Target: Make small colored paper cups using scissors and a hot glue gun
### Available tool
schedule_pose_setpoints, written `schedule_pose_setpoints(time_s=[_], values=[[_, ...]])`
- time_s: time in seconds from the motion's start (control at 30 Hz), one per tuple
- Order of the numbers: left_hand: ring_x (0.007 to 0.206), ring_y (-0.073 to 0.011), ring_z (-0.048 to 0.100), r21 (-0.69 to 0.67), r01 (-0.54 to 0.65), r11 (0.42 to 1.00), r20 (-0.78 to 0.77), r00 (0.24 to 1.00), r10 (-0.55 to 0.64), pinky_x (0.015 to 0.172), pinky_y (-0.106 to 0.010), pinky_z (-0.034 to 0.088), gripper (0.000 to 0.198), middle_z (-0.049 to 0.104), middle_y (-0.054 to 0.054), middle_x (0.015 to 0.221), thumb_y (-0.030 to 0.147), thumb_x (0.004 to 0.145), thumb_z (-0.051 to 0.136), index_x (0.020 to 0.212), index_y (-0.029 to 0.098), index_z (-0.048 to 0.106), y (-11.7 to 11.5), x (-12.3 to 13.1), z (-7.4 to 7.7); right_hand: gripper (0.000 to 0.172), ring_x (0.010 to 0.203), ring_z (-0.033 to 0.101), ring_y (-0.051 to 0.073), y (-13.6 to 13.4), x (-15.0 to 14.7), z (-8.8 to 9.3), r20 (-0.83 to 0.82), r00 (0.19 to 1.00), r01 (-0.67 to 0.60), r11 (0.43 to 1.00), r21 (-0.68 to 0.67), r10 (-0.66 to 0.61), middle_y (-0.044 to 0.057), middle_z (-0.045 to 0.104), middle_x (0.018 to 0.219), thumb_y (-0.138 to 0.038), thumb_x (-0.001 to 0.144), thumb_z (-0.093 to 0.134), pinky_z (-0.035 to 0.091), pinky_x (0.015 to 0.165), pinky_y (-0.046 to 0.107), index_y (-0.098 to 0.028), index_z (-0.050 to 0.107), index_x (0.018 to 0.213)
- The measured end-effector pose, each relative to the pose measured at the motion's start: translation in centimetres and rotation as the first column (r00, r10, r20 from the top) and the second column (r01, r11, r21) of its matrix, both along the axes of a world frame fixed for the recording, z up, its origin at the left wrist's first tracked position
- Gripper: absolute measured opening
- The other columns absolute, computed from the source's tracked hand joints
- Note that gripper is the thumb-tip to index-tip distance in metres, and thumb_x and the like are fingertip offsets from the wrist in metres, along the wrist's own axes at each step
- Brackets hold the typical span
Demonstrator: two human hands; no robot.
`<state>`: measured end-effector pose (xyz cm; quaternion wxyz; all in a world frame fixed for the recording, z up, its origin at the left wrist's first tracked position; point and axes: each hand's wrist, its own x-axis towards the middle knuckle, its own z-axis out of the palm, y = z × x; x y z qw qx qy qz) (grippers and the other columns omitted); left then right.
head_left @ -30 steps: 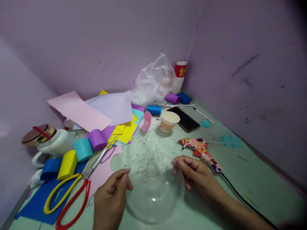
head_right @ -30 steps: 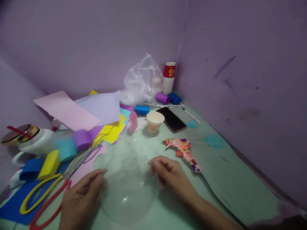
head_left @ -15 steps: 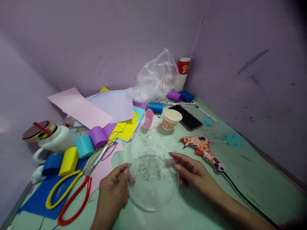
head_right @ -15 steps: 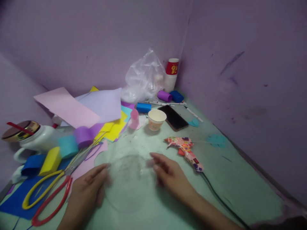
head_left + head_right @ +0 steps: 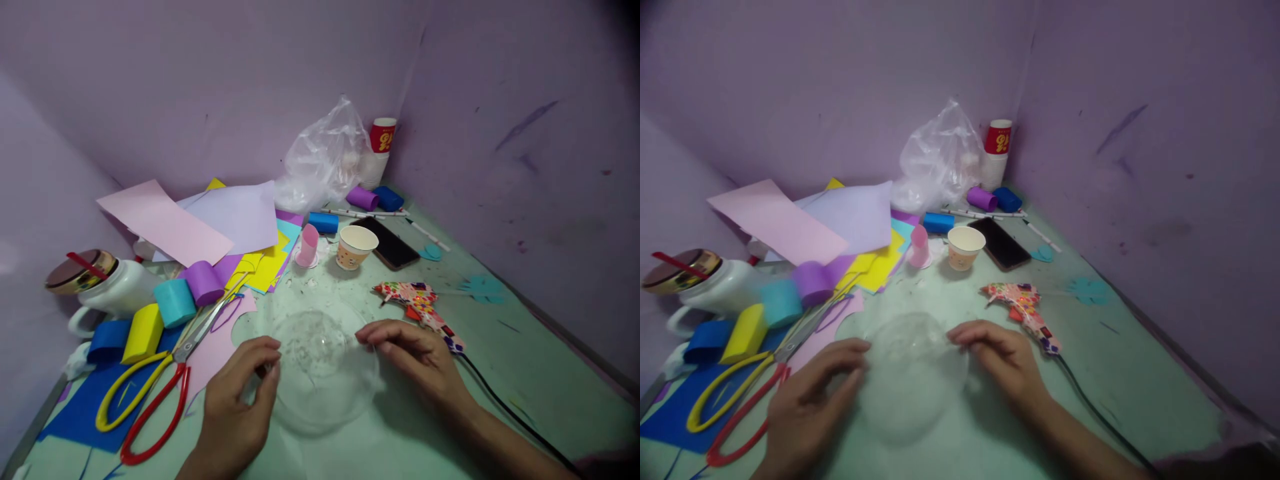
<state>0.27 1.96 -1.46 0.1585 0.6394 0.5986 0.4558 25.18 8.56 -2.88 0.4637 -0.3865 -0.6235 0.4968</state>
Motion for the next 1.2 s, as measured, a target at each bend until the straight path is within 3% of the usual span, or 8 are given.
schedule_pose_setpoints(time_s=[0.1,0.23,0.47,1.2], values=[[0.084,-0.0147,0.065,0.036,0.044,0.998,-0.221,0.975,-0.035,0.073,-0.022,0.055,0.013,0.067,-0.005,0.091,0.013,0.081,0.054,0.089,0.019,0.061,0.5,0.2,-1.2,0.012,0.078,0.069,0.02,-0.1,-0.5,-0.3,0.132,0.991,0.031,0.999,-0.028,-0.027,0.006,0.074,0.082,-0.017,0.077,0.058,0.055,0.07,0.029,-0.021,0.07,0.077],[0.082,-0.0125,0.064,0.023,0.032,0.999,-0.328,0.945,-0.023,0.069,-0.019,0.054,0.018,0.064,-0.005,0.091,0.01,0.082,0.049,0.095,0.019,0.057,0.6,0.3,-2.1,0.013,0.079,0.069,0.02,-0.1,-1.0,-0.8,0.221,0.975,-0.009,1.0,-0.007,0.01,0.006,0.074,0.084,-0.017,0.077,0.056,0.055,0.071,0.031,-0.021,0.069,0.079],[0.088,-0.0127,0.063,0.068,0.054,0.996,-0.387,0.922,-0.024,0.08,-0.02,0.052,0.015,0.064,-0.006,0.092,0.011,0.084,0.048,0.094,0.017,0.058,0.7,0.2,-2.2,0.014,0.083,0.068,0.02,-0.1,-1.0,-1.1,0.26,0.965,-0.018,1.0,-0.014,0.021,0.007,0.073,0.09,-0.019,0.079,0.054,0.055,0.073,0.033,-0.021,0.068,0.082],[0.087,-0.0137,0.064,0.122,0.065,0.99,-0.402,0.915,-0.01,0.076,-0.022,0.054,0.015,0.063,-0.007,0.093,0.01,0.084,0.05,0.095,0.017,0.058,0.5,0.2,-2.1,0.016,0.084,0.068,0.02,0.1,-1.1,-1.1,0.247,0.969,-0.036,0.999,0.034,0.027,0.006,0.072,0.089,-0.017,0.081,0.054,0.054,0.074,0.034,-0.022,0.068,0.081]])
